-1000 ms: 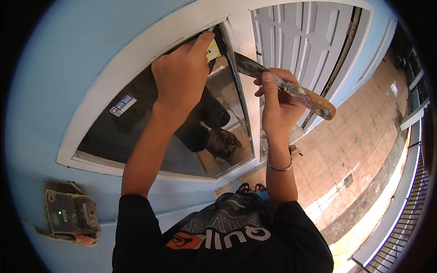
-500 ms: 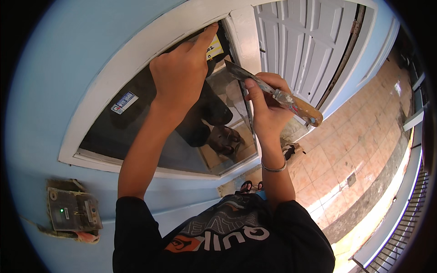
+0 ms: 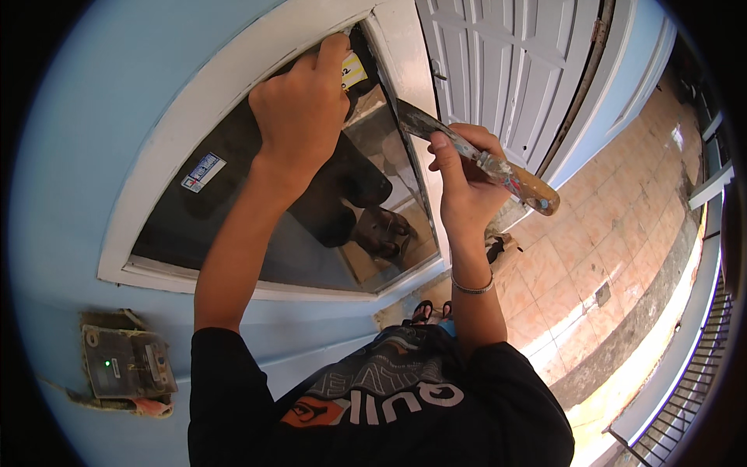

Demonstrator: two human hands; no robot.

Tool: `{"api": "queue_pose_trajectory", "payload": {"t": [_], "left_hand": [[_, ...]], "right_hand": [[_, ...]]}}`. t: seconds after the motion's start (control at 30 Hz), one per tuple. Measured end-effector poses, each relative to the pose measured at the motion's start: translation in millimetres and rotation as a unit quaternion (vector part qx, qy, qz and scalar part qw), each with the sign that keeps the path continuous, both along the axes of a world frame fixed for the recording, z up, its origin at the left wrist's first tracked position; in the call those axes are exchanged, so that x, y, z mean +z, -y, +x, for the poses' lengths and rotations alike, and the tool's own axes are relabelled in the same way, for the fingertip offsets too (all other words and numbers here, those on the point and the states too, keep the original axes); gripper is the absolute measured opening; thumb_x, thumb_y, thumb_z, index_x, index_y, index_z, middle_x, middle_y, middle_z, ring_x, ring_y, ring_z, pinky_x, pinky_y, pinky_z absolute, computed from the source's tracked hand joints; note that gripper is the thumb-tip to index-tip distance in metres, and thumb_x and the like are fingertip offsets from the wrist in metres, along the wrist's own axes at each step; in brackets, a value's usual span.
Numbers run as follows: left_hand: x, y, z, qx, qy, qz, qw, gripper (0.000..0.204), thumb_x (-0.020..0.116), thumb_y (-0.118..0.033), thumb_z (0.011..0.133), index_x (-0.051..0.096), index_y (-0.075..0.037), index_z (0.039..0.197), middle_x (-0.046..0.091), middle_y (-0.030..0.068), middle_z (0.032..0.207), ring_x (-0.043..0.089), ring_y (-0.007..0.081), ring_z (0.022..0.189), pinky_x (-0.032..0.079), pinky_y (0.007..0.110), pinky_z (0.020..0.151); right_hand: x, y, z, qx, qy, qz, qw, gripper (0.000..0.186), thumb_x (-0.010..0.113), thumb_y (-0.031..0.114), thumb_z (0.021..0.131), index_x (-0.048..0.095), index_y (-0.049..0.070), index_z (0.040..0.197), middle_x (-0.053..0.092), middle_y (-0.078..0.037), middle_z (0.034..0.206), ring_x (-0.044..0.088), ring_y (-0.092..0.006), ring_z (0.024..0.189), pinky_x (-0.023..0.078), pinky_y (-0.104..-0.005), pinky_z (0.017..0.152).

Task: The person applies white sealant along the top edge of a window frame using a caulking gun. They then smooth and shape the bead with a putty knife, working along the frame to create a clean finish.

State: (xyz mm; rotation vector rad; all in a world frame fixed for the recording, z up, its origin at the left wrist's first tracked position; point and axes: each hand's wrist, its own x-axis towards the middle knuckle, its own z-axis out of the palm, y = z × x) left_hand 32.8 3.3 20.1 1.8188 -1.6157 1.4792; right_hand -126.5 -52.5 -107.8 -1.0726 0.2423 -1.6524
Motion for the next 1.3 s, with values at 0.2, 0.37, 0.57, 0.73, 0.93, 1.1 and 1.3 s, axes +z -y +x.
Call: {"api": "queue_pose_trajectory", "payload": {"t": [0.2, 0.37, 0.57, 0.73, 0.93, 1.1, 1.3], "left_hand": [[2, -17, 4, -0.02, -0.023, 0.044, 0.999, 0.019, 0.071, -0.003, 0.093, 0.072, -0.015, 0.108, 0.079, 0.0012, 0.084, 0.076, 0.0219, 0.072, 0.055, 0.034, 0.061], [-3, -30, 6, -0.03, -0.047, 0.073, 0.996, 0.017, 0.071, -0.003, 0.094, 0.072, -0.013, 0.108, 0.079, 0.0049, 0.086, 0.075, 0.0252, 0.07, 0.055, 0.035, 0.058], [-3, -35, 10, -0.063, -0.046, 0.076, 0.994, 0.017, 0.071, -0.002, 0.095, 0.072, -0.011, 0.11, 0.079, 0.0085, 0.088, 0.075, 0.0277, 0.069, 0.056, 0.035, 0.058], [0, -37, 5, -0.048, -0.03, 0.099, 0.994, 0.02, 0.075, -0.009, 0.096, 0.071, -0.012, 0.115, 0.079, 0.009, 0.086, 0.076, 0.0262, 0.068, 0.056, 0.035, 0.058], [8, -19, 4, -0.114, 0.012, 0.073, 0.991, 0.061, 0.075, -0.003, 0.084, 0.066, -0.023, 0.141, 0.062, 0.0004, 0.06, 0.06, 0.0207, 0.047, 0.048, 0.033, 0.049], [13, -17, 1, -0.06, 0.039, 0.116, 0.991, 0.065, 0.074, -0.002, 0.08, 0.068, -0.024, 0.142, 0.06, -0.0001, 0.061, 0.056, 0.0199, 0.045, 0.046, 0.034, 0.048], [19, -17, 1, -0.089, 0.077, 0.119, 0.986, 0.049, 0.072, -0.002, 0.077, 0.078, -0.019, 0.123, 0.063, -0.0001, 0.067, 0.059, 0.0196, 0.05, 0.047, 0.033, 0.049]], "right_hand": [[0, -4, -8, 0.016, -0.005, 0.019, 1.0, 0.017, 0.08, 0.0, 0.093, 0.067, 0.0, 0.104, 0.068, -0.007, 0.1, 0.065, -0.0114, 0.085, 0.053, -0.025, 0.073], [0, -2, -14, 0.012, -0.011, 0.025, 1.0, 0.017, 0.08, -0.001, 0.093, 0.068, 0.001, 0.104, 0.067, -0.005, 0.101, 0.062, -0.0108, 0.088, 0.051, -0.0249, 0.079], [-5, 4, -15, 0.004, -0.024, 0.016, 1.0, 0.017, 0.079, -0.002, 0.093, 0.068, 0.0, 0.106, 0.067, -0.007, 0.102, 0.063, -0.0128, 0.091, 0.051, -0.0258, 0.081], [-7, 4, -14, 0.009, -0.018, 0.023, 1.0, 0.017, 0.079, -0.002, 0.093, 0.068, 0.0, 0.106, 0.067, -0.007, 0.102, 0.063, -0.0136, 0.091, 0.05, -0.0266, 0.082], [-11, 0, -7, 0.007, -0.034, 0.002, 0.999, 0.016, 0.08, -0.001, 0.093, 0.069, 0.0, 0.104, 0.068, -0.007, 0.1, 0.063, -0.0137, 0.089, 0.05, -0.0265, 0.08], [-13, 0, -11, -0.022, -0.043, -0.039, 0.998, 0.016, 0.077, -0.001, 0.095, 0.067, -0.003, 0.108, 0.069, -0.011, 0.104, 0.069, -0.0153, 0.082, 0.057, -0.0259, 0.064], [-7, -8, -17, 0.001, -0.013, 0.002, 1.0, 0.017, 0.079, -0.003, 0.093, 0.068, 0.0, 0.106, 0.068, -0.008, 0.101, 0.063, -0.0131, 0.086, 0.051, -0.0258, 0.077]]}}
